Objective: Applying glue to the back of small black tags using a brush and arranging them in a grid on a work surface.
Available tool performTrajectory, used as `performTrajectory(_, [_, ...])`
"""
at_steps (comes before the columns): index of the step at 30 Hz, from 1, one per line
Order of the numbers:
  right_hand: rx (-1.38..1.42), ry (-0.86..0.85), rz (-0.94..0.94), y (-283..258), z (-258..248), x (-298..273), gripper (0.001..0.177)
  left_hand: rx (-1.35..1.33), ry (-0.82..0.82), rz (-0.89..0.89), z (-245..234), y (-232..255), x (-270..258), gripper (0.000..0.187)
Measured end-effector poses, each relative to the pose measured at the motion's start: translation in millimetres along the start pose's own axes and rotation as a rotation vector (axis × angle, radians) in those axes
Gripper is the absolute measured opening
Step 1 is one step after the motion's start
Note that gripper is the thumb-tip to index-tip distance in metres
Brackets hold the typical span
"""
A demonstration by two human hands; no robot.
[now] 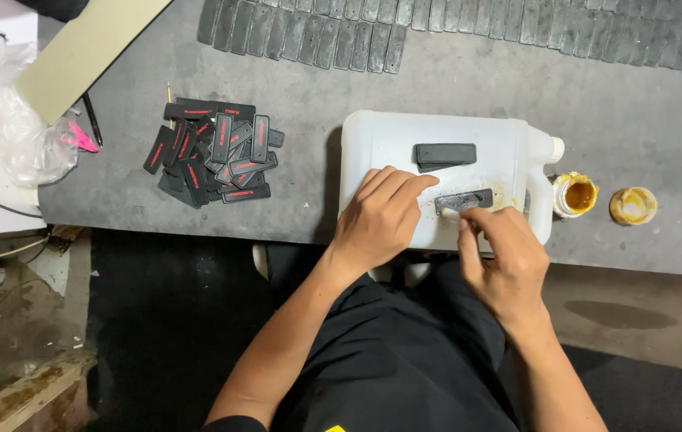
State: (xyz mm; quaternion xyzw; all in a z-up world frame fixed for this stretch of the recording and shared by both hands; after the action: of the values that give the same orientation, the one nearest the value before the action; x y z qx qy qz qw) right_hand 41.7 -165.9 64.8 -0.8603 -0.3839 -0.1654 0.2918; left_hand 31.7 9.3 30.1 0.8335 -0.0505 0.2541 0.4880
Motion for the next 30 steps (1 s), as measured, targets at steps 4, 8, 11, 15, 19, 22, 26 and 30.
performTrajectory(4, [-0.083, 0.063, -0.008, 2.6, 1.3, -5.0, 0.011, 0.004, 0.004, 0.003, 2.4, -1.6, -1.5, 0.029])
performTrajectory(8, [-0.026, 0.057, -0.011, -3.7, 2.0, -9.7, 0.009, 0.009, -0.003, 0.002, 1.6, -0.3, 0.4, 0.028])
performTrajectory(11, [-0.104, 0.093, -0.011, 4.3, -1.7, -16.5, 0.007, 0.025, -0.009, -0.002, 2.7, -2.2, -1.3, 0.026])
performTrajectory(15, [-0.083, 0.107, 0.012, -8.1, 6.1, -12.7, 0.007, 0.047, -0.032, -0.007, 3.3, -1.7, -0.6, 0.02])
performTrajectory(19, [-0.108, 0.122, -0.017, 1.3, 0.0, -20.2, 0.007, 0.077, -0.053, 0.017, 8.0, -3.5, -3.6, 0.017])
performTrajectory(22, [-0.223, 0.164, 0.016, 19.5, -11.1, -23.6, 0.005, 0.101, -0.062, 0.043, 7.8, -1.4, -2.7, 0.015])
performTrajectory(26, [-0.187, 0.142, 0.035, 18.1, -6.5, -19.1, 0.005, 0.149, -0.076, 0.062, 9.4, 1.9, -3.4, 0.017])
performTrajectory(30, [-0.17, 0.115, 0.036, 23.1, -1.5, -11.1, 0.006, 0.169, -0.077, 0.071, 9.4, 0.9, -3.2, 0.018])
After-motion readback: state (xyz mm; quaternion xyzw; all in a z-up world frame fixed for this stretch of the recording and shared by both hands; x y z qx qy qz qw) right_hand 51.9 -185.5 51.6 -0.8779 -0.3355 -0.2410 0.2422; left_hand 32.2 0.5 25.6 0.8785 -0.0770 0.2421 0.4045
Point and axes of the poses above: each hand's wrist, its own x-axis towards the middle knuckle, its own z-axis out of the palm, y = z × x, the point moved 4 cm from there along x, towards the middle knuckle, and after that the axes turned 10 degrees about -z, right-handed, at the moved point
